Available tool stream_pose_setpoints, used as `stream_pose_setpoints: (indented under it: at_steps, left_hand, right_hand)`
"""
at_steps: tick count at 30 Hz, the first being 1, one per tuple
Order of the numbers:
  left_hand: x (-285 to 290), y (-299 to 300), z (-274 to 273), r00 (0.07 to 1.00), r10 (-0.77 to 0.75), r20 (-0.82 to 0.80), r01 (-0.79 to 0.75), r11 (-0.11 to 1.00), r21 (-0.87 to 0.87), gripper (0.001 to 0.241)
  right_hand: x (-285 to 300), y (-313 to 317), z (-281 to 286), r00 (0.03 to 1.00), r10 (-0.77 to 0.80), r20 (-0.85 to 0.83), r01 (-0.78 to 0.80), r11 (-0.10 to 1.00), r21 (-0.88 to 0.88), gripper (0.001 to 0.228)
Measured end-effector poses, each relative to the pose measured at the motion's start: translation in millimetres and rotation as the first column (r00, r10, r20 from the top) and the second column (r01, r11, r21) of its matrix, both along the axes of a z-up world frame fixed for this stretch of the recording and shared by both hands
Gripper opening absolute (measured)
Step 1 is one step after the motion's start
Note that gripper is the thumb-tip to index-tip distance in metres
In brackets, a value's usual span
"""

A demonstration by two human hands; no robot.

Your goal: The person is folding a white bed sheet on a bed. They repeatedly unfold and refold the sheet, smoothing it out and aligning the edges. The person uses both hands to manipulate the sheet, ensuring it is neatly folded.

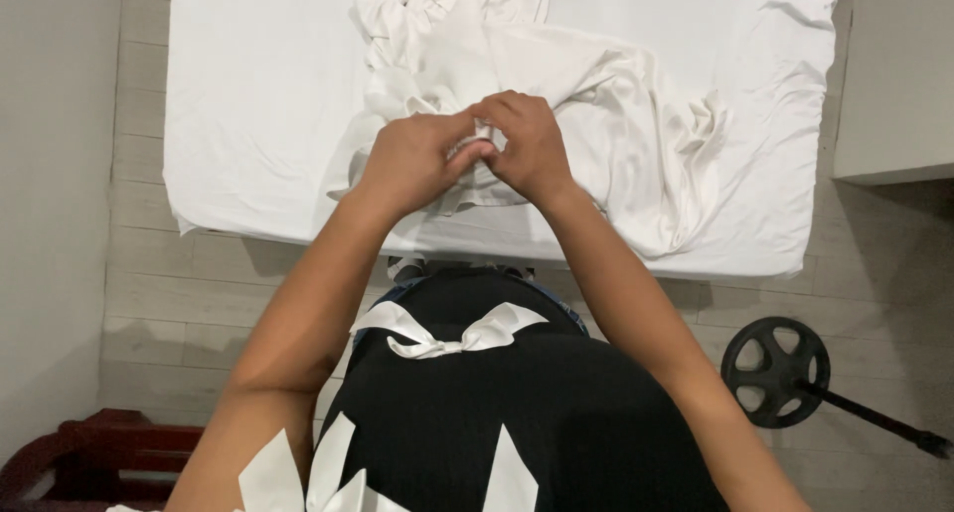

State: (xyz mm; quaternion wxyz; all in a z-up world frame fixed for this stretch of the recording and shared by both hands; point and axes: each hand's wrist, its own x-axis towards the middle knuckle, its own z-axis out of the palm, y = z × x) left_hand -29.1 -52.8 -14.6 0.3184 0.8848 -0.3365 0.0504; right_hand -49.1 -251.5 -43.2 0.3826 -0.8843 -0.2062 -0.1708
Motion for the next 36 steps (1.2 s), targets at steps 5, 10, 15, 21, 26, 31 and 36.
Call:
stream_pose_setpoints:
  at_steps: [5, 10, 15, 21, 26, 31, 36]
  left_hand:
    - [-9.6, 28.4, 35.6, 0.997, -0.081, 0.017, 0.081, 0.997, 0.003, 0.034]
    - [-7.6, 84.3, 55.7, 0.981, 0.072, -0.183, -0.092, 0.990, -0.104, 0.022]
    - [5.7, 133.9, 48.5, 0.904, 0.425, -0.044, -0.422, 0.872, -0.246, 0.028]
    - [25.6, 122.4, 14.5, 0.754, 0.646, -0.122, -0.650, 0.760, 0.003, 0.045]
    - [-2.3, 32.9, 7.3, 0.960, 0.270, -0.070, -0.267, 0.963, 0.048, 0.059]
    - [-14.2, -0.7, -5.3, 0.998, 0.059, -0.024, -0.057, 0.995, 0.087, 0.049]
    - [-15.3, 3.6, 17.6, 0.998, -0.061, -0.029, 0.064, 0.993, 0.104, 0.022]
  right_hand:
    - [19.8, -28.3, -56.2, 0.958, -0.282, 0.062, 0.282, 0.959, 0.003, 0.026]
    - [27.3, -95.4, -119.9, 0.852, -0.516, -0.089, 0.509, 0.856, -0.086, 0.020]
    - [9.4, -125.8, -152.4, 0.645, -0.631, -0.432, 0.574, 0.773, -0.271, 0.013]
    - [7.0, -105.8, -104.3, 0.877, -0.479, -0.032, 0.475, 0.876, -0.088, 0.014]
    - [-11.1, -26.6, 4.4, 0.995, -0.028, 0.098, 0.046, 0.983, -0.180, 0.012]
    - [-29.4, 2.3, 46.7, 0.983, 0.169, -0.074, -0.182, 0.952, -0.244, 0.012]
    - [-30.6, -3.0, 51.1, 0.990, 0.141, -0.030, -0.144, 0.973, -0.182, 0.017]
